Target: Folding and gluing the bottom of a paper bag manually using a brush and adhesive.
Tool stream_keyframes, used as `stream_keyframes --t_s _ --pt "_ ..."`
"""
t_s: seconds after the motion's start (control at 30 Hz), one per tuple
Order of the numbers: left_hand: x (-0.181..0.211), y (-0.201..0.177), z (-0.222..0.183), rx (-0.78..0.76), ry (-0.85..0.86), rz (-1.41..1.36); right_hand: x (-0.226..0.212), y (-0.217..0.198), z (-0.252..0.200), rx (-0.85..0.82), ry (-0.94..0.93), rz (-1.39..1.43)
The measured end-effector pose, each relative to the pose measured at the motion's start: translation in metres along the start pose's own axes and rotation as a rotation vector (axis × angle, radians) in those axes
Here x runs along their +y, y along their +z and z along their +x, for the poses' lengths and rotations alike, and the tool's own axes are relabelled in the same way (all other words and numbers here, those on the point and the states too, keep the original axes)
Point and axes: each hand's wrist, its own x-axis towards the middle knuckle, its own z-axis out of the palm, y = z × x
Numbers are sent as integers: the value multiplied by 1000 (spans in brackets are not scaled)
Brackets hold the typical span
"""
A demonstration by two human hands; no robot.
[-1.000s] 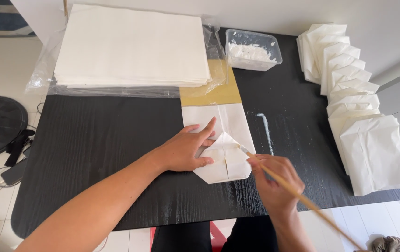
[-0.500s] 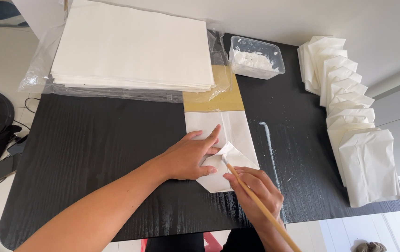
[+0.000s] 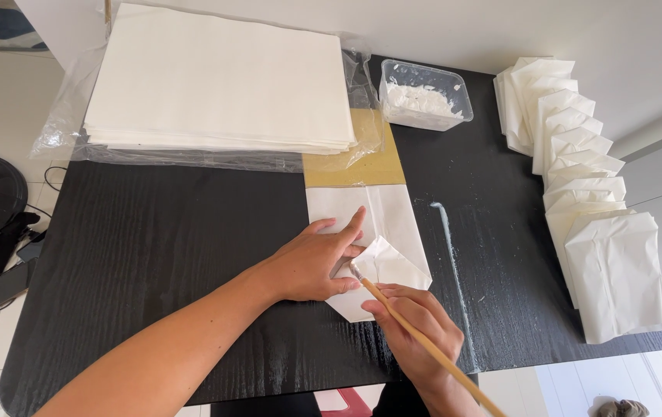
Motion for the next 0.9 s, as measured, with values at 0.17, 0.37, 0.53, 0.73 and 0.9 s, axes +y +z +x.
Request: stream_keyframes --t_s 0.17,0.37,0.53,0.73,0.9 --pt "-2 0 1 -2 -3 -3 9 -22 -2 32 21 15" --pt "-4 2 2 5 8 15 20 -26 -2 87 67 -243" --pt "-4 2 2 -6 -4 -13 20 -11 -11 20 -7 -219" --pt "0 -1 0 -7 -31 -16 -8 4 -5 55 60 -113" --pt "-2 1 1 5 1 6 4 -17 -4 61 42 -91"
